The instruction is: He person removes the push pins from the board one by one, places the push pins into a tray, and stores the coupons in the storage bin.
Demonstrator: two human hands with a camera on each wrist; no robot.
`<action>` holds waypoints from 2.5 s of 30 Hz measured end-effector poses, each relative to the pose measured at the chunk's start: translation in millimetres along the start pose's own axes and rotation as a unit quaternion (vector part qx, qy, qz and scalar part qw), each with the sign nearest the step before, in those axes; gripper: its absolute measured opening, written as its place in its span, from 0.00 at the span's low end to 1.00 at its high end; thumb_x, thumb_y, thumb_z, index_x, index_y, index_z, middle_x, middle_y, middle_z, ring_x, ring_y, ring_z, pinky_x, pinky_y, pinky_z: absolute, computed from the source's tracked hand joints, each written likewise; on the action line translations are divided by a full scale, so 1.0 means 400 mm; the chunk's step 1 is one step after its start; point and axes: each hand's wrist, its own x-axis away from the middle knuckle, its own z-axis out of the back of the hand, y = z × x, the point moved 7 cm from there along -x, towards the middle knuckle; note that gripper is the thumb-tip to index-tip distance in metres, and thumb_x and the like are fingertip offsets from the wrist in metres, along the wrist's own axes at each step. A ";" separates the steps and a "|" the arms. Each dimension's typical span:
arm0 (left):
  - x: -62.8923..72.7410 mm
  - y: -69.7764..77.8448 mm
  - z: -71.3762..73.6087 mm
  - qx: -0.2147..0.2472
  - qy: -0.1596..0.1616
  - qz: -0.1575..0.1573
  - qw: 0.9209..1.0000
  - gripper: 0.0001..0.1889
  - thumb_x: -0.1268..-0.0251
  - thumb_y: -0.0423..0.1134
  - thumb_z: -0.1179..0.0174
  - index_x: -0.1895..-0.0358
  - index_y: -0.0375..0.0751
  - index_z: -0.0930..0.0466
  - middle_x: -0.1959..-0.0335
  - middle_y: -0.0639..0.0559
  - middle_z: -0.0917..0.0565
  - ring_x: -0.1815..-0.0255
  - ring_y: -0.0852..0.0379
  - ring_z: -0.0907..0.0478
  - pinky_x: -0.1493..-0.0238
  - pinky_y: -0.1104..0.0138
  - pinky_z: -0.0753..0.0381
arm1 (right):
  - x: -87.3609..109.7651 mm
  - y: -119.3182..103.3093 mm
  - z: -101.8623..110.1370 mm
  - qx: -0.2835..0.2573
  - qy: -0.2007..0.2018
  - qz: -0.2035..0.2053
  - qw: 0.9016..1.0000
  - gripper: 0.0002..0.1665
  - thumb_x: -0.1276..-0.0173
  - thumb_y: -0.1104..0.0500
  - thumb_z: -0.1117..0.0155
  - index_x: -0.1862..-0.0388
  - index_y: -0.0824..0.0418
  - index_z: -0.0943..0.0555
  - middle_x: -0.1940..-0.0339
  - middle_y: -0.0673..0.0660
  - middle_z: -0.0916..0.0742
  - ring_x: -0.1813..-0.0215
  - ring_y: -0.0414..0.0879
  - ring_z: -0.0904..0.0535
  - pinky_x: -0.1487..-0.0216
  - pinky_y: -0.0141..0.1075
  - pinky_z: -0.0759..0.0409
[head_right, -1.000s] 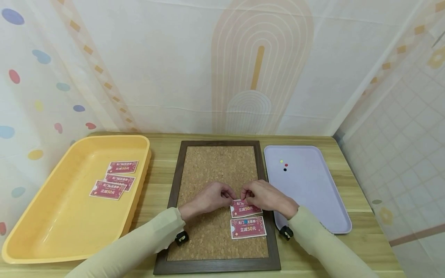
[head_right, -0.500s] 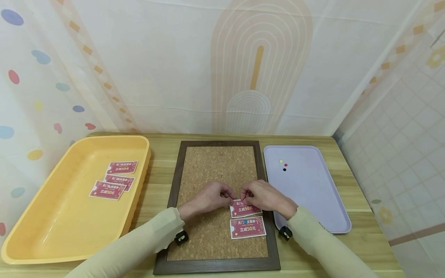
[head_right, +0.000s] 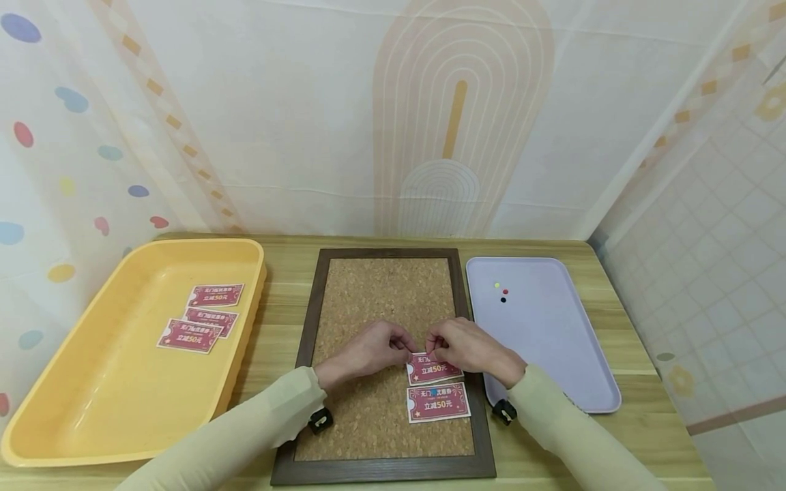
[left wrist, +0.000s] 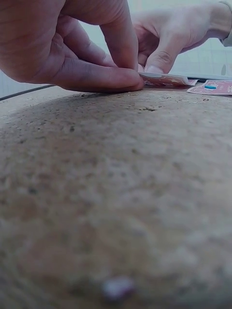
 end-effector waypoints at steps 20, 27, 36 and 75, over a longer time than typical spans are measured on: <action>0.002 0.003 0.003 0.000 0.005 -0.001 1.000 0.06 0.38 0.30 0.32 0.60 0.37 0.09 0.68 0.54 0.12 0.70 0.66 0.23 0.68 0.72 0.26 | 0.002 -0.002 -0.002 -0.003 -0.003 0.008 1.000 0.12 0.30 0.68 0.33 0.71 0.54 0.20 0.75 0.43 0.21 0.74 0.34 0.27 0.73 0.30 0.27; 0.003 0.002 0.003 0.001 0.004 -0.001 1.000 0.06 0.37 0.30 0.32 0.59 0.37 0.09 0.68 0.55 0.12 0.70 0.66 0.23 0.68 0.72 0.26 | 0.002 0.000 -0.003 -0.002 -0.003 0.009 1.000 0.12 0.29 0.68 0.33 0.70 0.54 0.20 0.74 0.43 0.21 0.73 0.35 0.27 0.72 0.30 0.28; 0.002 -0.003 0.001 0.021 -0.002 0.012 1.000 0.05 0.37 0.28 0.32 0.60 0.35 0.10 0.70 0.54 0.13 0.72 0.65 0.23 0.71 0.73 0.27 | 0.003 0.002 0.002 -0.017 -0.014 0.017 1.000 0.12 0.28 0.67 0.34 0.70 0.54 0.20 0.73 0.43 0.20 0.70 0.36 0.26 0.66 0.32 0.26; 0.078 0.063 0.117 0.007 0.081 -0.048 0.995 0.04 0.32 0.32 0.33 0.61 0.45 0.10 0.63 0.56 0.13 0.63 0.62 0.21 0.59 0.66 0.20 | 0.058 -0.050 0.130 -0.122 0.124 0.030 0.984 0.04 0.26 0.65 0.33 0.61 0.57 0.14 0.64 0.53 0.12 0.62 0.49 0.18 0.60 0.33 0.20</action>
